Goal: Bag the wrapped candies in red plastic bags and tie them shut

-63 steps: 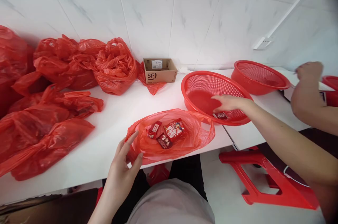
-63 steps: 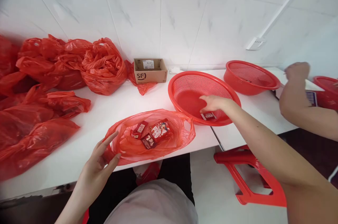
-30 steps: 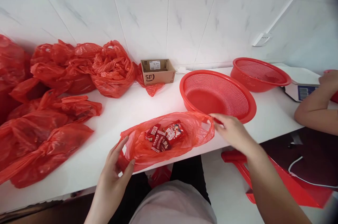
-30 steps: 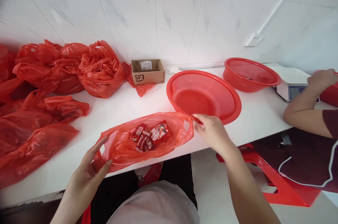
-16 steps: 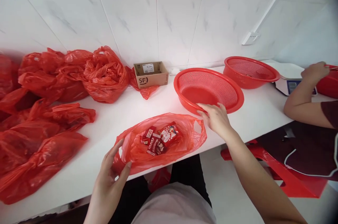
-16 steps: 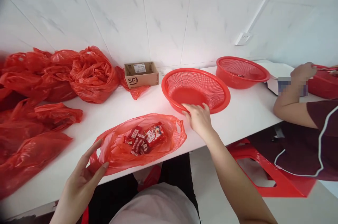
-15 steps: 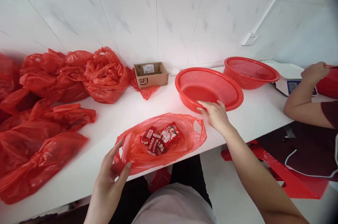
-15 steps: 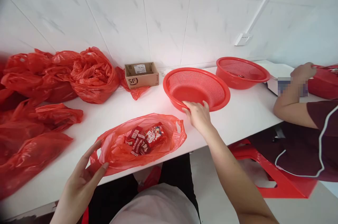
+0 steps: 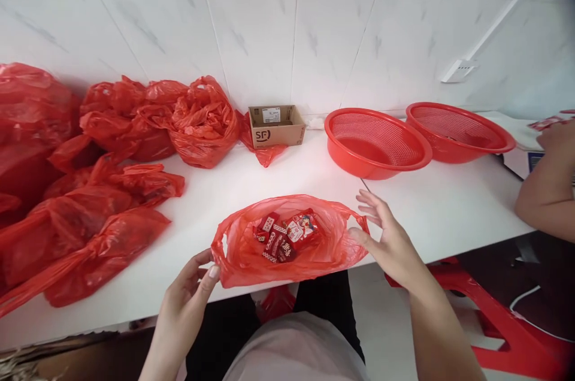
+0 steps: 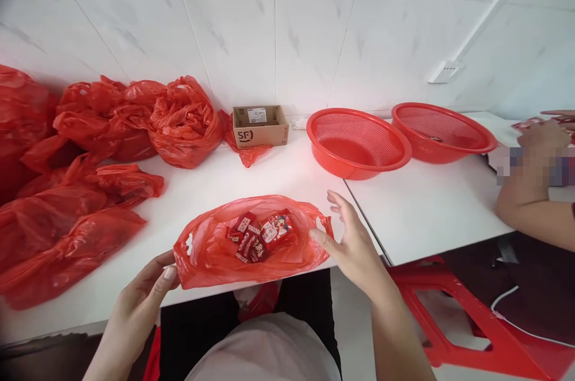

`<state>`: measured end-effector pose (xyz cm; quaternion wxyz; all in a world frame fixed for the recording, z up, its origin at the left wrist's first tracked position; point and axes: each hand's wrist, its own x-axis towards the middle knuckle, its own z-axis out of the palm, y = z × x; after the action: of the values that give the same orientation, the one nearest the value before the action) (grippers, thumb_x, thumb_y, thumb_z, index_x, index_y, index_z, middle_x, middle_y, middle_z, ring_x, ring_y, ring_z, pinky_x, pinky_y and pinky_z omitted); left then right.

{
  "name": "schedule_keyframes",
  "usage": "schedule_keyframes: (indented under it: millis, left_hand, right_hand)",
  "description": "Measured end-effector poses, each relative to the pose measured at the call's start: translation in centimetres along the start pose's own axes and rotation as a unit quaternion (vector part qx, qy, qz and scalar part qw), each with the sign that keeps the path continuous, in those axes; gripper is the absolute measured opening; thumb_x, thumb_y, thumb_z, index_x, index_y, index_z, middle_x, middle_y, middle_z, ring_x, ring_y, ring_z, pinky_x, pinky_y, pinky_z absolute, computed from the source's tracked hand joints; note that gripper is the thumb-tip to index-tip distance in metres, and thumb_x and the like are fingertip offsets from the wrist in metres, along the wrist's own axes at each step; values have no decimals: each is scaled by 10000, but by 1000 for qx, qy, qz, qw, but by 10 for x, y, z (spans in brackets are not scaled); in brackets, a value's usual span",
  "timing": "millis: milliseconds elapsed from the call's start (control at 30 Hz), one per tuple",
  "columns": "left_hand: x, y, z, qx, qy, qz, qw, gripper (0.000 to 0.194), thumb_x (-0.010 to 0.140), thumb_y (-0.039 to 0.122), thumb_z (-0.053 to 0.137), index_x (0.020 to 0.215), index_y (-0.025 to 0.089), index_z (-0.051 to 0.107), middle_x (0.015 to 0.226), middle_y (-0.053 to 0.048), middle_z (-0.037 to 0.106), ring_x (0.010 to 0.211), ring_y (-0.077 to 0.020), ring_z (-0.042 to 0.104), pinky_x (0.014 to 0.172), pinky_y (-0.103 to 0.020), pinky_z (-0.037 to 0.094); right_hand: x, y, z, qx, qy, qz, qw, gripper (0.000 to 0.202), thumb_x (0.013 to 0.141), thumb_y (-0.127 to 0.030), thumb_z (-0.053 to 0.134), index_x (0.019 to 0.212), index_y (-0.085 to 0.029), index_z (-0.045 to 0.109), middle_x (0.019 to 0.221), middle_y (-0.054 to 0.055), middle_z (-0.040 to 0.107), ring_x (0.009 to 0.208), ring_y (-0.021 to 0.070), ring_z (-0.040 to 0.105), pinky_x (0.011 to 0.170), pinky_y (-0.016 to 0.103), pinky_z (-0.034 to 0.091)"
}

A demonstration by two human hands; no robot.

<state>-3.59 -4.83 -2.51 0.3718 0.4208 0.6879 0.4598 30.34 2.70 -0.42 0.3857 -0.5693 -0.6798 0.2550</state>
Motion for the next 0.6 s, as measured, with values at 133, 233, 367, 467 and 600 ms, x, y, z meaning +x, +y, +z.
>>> schedule_keyframes:
  millis: [133, 233, 367, 467, 600]
  left_hand:
    - [14, -1, -5, 30, -22, 24, 999, 359, 756, 544, 674, 910, 219, 692, 829, -20, 685, 816, -205, 607, 741, -301, 468]
    - [31, 27, -13, -27, 12, 38, 999, 256, 709, 469, 753, 747, 222, 698, 728, 8, 660, 711, -162, 582, 680, -266, 473]
    - [49, 106, -22, -304, 27, 163, 938, 109, 731, 319, 755, 765, 222, 719, 762, 25, 677, 715, -138, 598, 721, -272, 531]
    - [51, 158, -19, -331, 8, 280, 901, 99, 835, 168, 650, 778, 176, 730, 788, 7, 682, 779, -119, 624, 785, -260, 540]
    - [51, 179, -14, -369, -47, 251, 894, 152, 878, 161, 598, 802, 162, 730, 823, 4, 692, 778, -97, 628, 771, -222, 540]
  right_hand:
    - [-12, 14, -2, -25, -34, 102, 994, 456, 850, -524, 604, 1226, -273, 543, 1071, 70, 652, 961, 232, 634, 830, 386, 529]
    - [8, -2, -23, 29, -60, 79, 995, 287, 879, -500, 575, 918, -220, 632, 825, 31, 652, 762, 175, 619, 701, 308, 519]
    - [49, -63, -53, 104, 66, -62, 990, 172, 829, -379, 684, 857, -216, 636, 775, -4, 648, 695, 127, 604, 651, 253, 499]
    - [75, -108, -61, 114, 33, -139, 983, 183, 814, -346, 708, 939, -247, 617, 687, -42, 619, 625, 115, 591, 586, 241, 480]
    - [98, -136, -63, 118, -34, -169, 978, 182, 843, -331, 680, 997, -261, 612, 613, -57, 583, 597, 120, 592, 609, 269, 494]
